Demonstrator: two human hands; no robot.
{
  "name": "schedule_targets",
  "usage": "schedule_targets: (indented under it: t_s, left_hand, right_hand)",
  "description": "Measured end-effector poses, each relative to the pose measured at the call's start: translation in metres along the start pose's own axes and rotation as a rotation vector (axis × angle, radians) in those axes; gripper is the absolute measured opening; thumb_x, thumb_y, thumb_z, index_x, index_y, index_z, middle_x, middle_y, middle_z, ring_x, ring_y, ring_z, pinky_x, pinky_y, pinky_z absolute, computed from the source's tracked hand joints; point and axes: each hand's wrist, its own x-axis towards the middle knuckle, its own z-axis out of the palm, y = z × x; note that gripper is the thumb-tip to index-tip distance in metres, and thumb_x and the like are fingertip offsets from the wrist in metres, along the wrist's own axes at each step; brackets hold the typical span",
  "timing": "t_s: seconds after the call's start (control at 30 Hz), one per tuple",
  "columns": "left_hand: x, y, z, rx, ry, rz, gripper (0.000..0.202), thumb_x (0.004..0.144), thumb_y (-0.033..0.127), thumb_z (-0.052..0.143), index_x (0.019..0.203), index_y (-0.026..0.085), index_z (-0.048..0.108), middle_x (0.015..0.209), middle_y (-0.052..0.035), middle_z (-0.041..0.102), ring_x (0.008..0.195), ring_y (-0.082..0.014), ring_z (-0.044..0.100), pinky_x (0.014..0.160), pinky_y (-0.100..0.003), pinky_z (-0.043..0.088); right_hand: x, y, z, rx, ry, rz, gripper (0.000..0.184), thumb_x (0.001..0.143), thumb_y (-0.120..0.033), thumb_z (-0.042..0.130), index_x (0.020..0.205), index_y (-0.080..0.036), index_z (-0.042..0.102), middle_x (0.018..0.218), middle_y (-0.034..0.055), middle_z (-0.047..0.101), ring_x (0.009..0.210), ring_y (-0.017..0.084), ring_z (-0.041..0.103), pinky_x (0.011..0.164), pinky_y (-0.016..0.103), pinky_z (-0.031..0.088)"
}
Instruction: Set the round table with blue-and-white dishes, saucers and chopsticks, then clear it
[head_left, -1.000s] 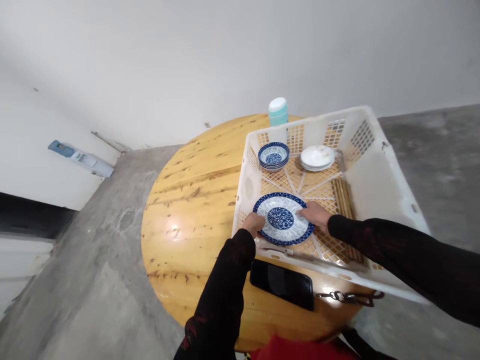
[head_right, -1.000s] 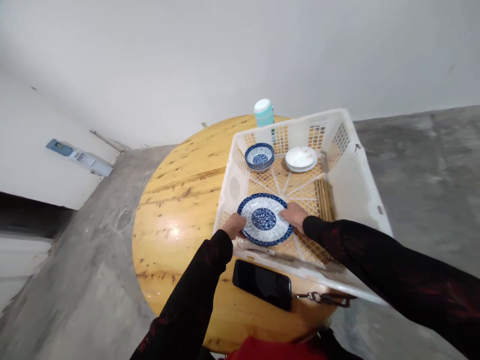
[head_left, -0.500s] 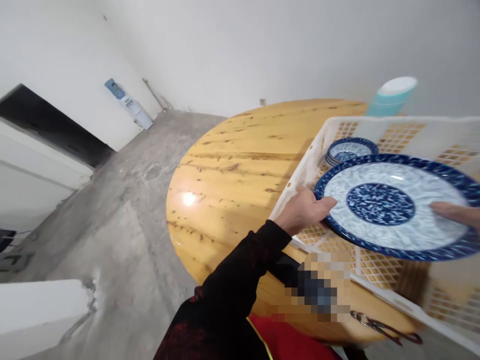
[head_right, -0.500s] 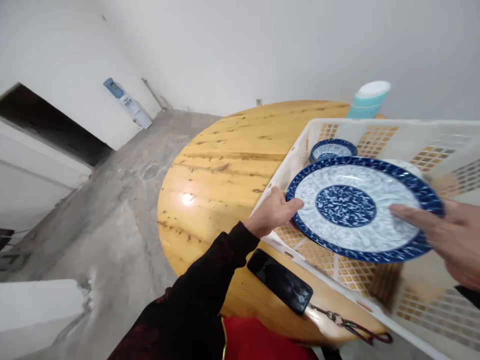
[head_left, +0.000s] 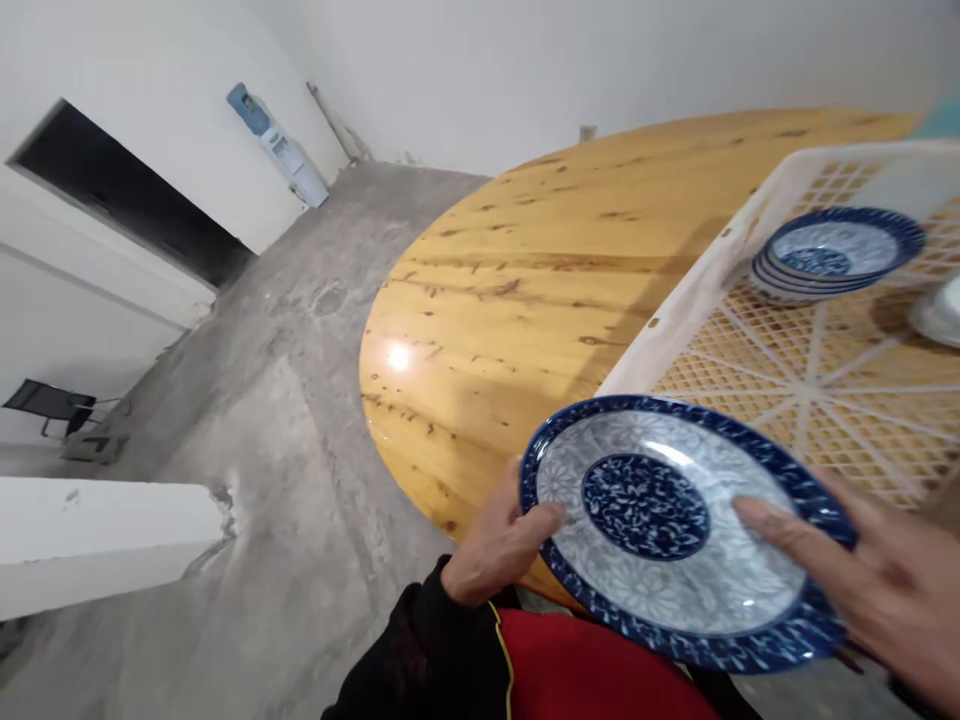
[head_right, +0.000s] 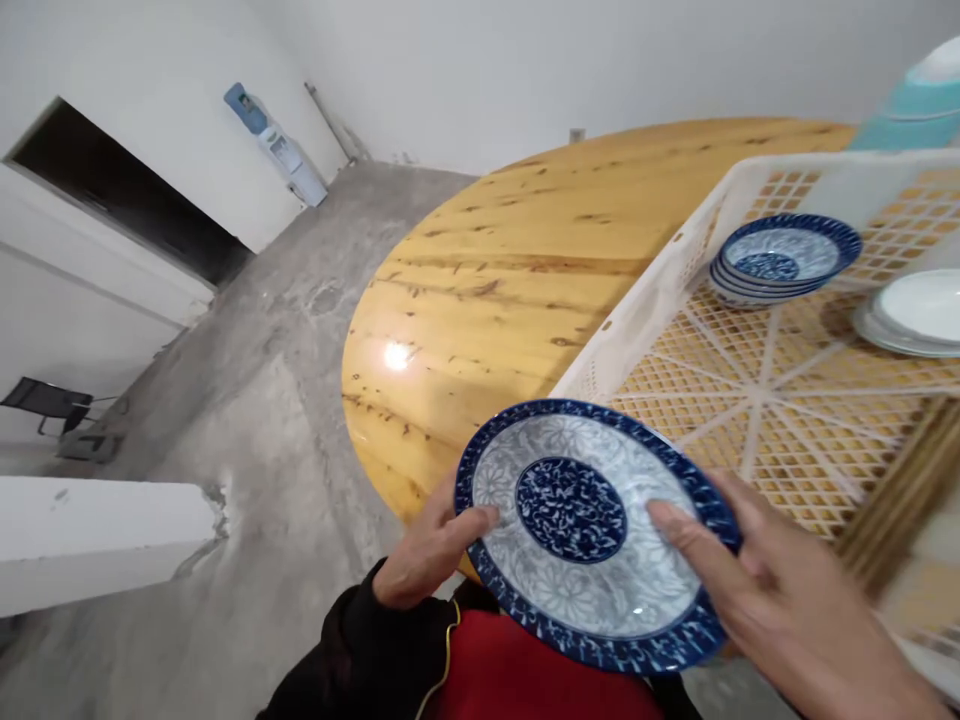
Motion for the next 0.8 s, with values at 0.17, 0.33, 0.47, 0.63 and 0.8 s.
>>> schedule_targets:
  t_s: [0.17, 0.33, 0.47, 0.63, 0.8]
  left_hand:
    - [-0.038, -0.058, -0.039, -0.058, 0.087, -0.066, 0.052, 0.079, 0.022, 0.057, 0.130, 0.017, 0.058, 0.132, -0.0087, 0.065, 0.124, -0.0306, 0.056, 0.108, -0.043, 0.043]
    - [-0.071, -0.109, -0.101, 0.032, 0.124, -0.133, 0.044, 0.078, 0.021, 0.057, 0.122, 0.015, 0.059, 0.123, -0.0089, 0.066, 0.117, -0.0286, 0.057, 0.105, -0.041, 0.044]
    - [-0.095, -0.141, -0.170, 0.097, 0.096, -0.126, 0.039, 0.082, 0.022, 0.056, 0.120, 0.015, 0.057, 0.120, -0.0094, 0.066, 0.112, -0.0269, 0.057, 0.103, -0.039, 0.044]
    - [-0.120, -0.151, -0.256, 0.215, 0.129, -0.132, 0.034, 0.083, 0.023, 0.053, 0.115, 0.015, 0.056, 0.115, -0.0094, 0.067, 0.106, -0.0252, 0.059, 0.099, -0.038, 0.045]
    - [-0.138, -0.154, -0.312, 0.219, 0.207, -0.127, 0.035, 0.083, 0.028, 0.053, 0.114, 0.014, 0.058, 0.116, -0.0119, 0.067, 0.110, -0.0275, 0.059, 0.103, -0.040, 0.044]
  right_hand:
    - [-0.026, -0.013, 0.074, 0.078, -0.143, 0.161, 0.064, 0.067, -0.074, 0.055, 0.100, -0.022, 0.070, 0.089, 0.0115, 0.077, 0.090, 0.036, 0.072, 0.074, 0.042, 0.061]
    - [-0.058, -0.004, 0.157, 0.183, -0.219, 0.250, 0.058, 0.067, -0.068, 0.062, 0.097, -0.019, 0.072, 0.094, 0.0119, 0.079, 0.100, 0.037, 0.072, 0.085, 0.040, 0.060]
    - [-0.085, -0.022, 0.231, 0.282, -0.168, 0.276, 0.055, 0.069, -0.063, 0.068, 0.101, -0.018, 0.074, 0.103, 0.0117, 0.079, 0.104, 0.036, 0.072, 0.088, 0.039, 0.060]
    - [-0.106, -0.062, 0.318, 0.405, -0.205, 0.231, 0.060, 0.072, -0.063, 0.068, 0.109, -0.015, 0.074, 0.105, 0.0130, 0.079, 0.105, 0.036, 0.073, 0.091, 0.044, 0.059]
    - [-0.107, -0.092, 0.375, 0.470, -0.268, 0.155, 0.056, 0.075, -0.063, 0.066, 0.102, -0.014, 0.075, 0.102, 0.0140, 0.079, 0.102, 0.035, 0.072, 0.090, 0.044, 0.059]
